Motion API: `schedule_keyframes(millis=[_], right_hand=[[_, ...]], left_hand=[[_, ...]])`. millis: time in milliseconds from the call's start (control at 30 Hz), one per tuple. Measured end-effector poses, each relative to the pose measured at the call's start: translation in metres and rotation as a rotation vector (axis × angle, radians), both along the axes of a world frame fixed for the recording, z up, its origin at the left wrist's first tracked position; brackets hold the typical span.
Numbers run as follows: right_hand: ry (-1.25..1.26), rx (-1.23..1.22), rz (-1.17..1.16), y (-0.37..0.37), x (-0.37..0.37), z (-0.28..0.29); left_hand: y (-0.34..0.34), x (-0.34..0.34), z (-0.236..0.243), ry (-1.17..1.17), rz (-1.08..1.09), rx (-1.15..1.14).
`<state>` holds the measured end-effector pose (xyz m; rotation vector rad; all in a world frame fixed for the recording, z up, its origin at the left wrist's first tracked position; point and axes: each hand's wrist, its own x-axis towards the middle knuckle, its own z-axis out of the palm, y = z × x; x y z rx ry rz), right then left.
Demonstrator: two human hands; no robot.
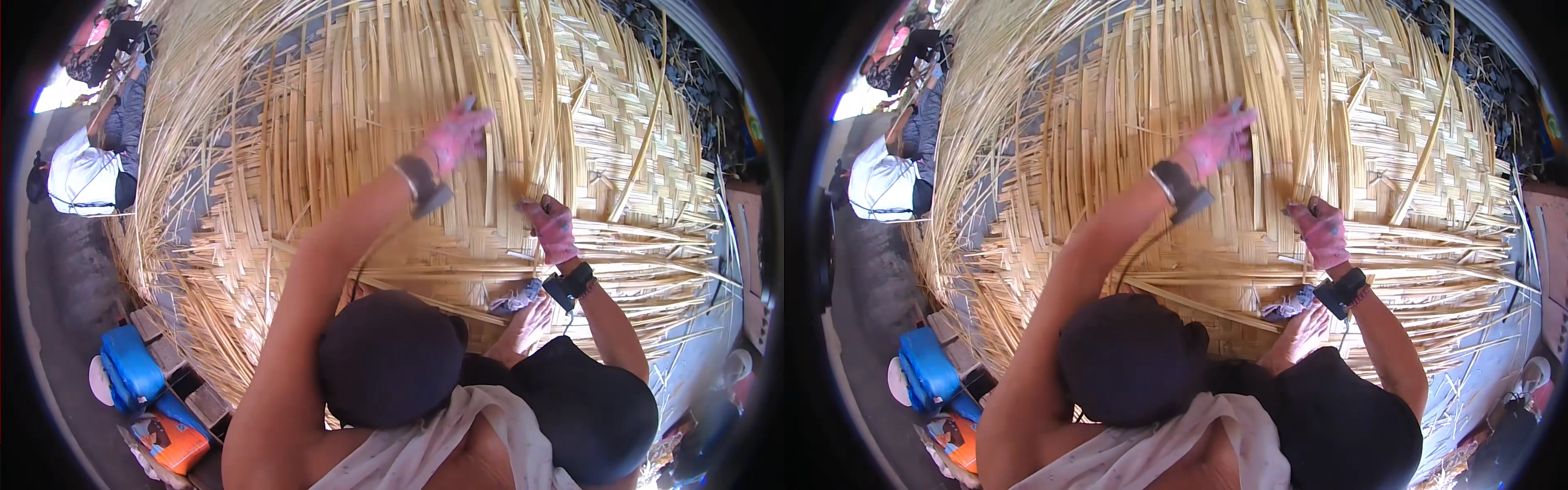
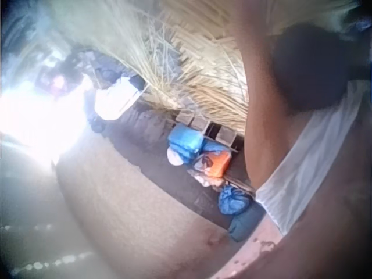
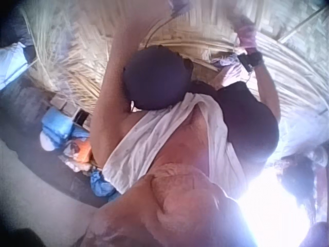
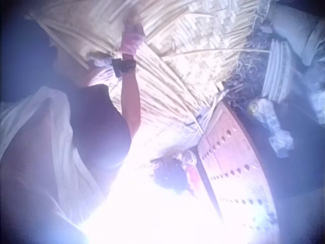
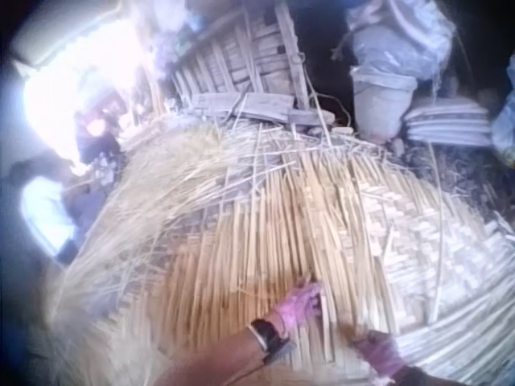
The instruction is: Weave together long strips of bamboo to create a large flat mat.
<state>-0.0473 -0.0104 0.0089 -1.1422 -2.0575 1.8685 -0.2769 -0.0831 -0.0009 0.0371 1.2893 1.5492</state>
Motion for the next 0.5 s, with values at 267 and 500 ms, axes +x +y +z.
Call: schedule_keyframes(millis=[267, 500], right_hand=[[-0.186, -0.012, 0.001, 0.004, -0.010, -0.001], [0.050, 1.194, 0.533, -0.005, -0.025, -0.025]], left_hand=[[-0.041, 0.078, -0.013, 0.264, -0.052, -0.015], [-0.054, 0.091, -0.040, 0.974, -0.253, 0.217]])
